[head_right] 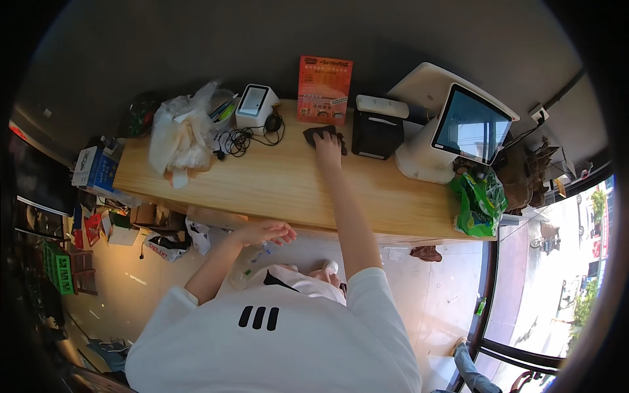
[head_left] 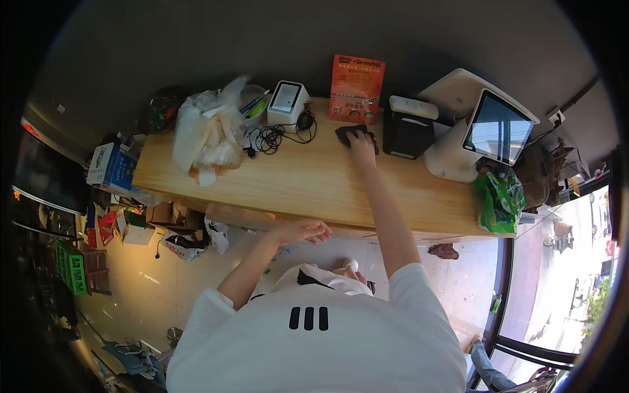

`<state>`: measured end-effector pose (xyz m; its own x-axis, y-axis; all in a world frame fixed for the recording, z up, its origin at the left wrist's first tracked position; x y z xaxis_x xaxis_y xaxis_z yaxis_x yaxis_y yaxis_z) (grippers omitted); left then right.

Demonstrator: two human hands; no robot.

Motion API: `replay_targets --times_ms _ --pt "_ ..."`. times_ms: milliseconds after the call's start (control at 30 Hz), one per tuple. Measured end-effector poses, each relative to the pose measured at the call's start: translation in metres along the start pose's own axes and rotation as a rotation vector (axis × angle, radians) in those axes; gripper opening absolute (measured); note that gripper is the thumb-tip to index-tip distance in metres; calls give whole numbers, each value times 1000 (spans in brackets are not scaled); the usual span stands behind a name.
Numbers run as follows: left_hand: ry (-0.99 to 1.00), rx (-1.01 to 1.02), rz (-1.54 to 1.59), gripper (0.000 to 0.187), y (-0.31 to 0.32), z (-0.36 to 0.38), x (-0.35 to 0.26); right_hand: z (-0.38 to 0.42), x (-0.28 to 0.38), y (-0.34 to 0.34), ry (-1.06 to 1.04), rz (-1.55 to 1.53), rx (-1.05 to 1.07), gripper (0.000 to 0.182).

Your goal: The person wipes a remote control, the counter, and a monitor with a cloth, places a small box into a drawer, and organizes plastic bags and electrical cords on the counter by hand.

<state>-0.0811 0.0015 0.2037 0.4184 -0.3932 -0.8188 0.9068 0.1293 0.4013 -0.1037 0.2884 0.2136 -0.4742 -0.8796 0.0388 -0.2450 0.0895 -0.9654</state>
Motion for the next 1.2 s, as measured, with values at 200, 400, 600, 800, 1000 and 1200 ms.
replay_targets --times_ms 200,400,600,800,1000,1200 --pt "-25 -13 206 40 4 1 9 100 12 -39 -494 -445 119 35" --pt "-61 30 244 44 -6 -1 21 122 -28 -53 -449 -468 47 36" --pt "-46 -19 235 43 4 -1 22 65 68 -30 -654 -474 -3 32" --pt "-37 -92 251 39 1 -8 40 147 -25 -40 -583 -478 88 32" --pt "-95 -74 257 37 12 -32 54 179 -113 -60 -300 -411 3 31" --pt "-116 -69 227 38 40 -60 38 107 -108 -33 -331 -224 -153 28"
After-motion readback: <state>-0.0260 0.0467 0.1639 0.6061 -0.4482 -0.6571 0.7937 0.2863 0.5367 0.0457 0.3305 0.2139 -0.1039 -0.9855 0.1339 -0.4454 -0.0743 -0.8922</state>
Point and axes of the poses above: each hand's wrist, its own z-axis away from the middle knuckle, its own y-axis out of the palm, x = y × z, the point moved 1 cm from there along -z, towards the middle knuckle, and after that the axes turned 13 degrees about z, right-handed, at the moved point
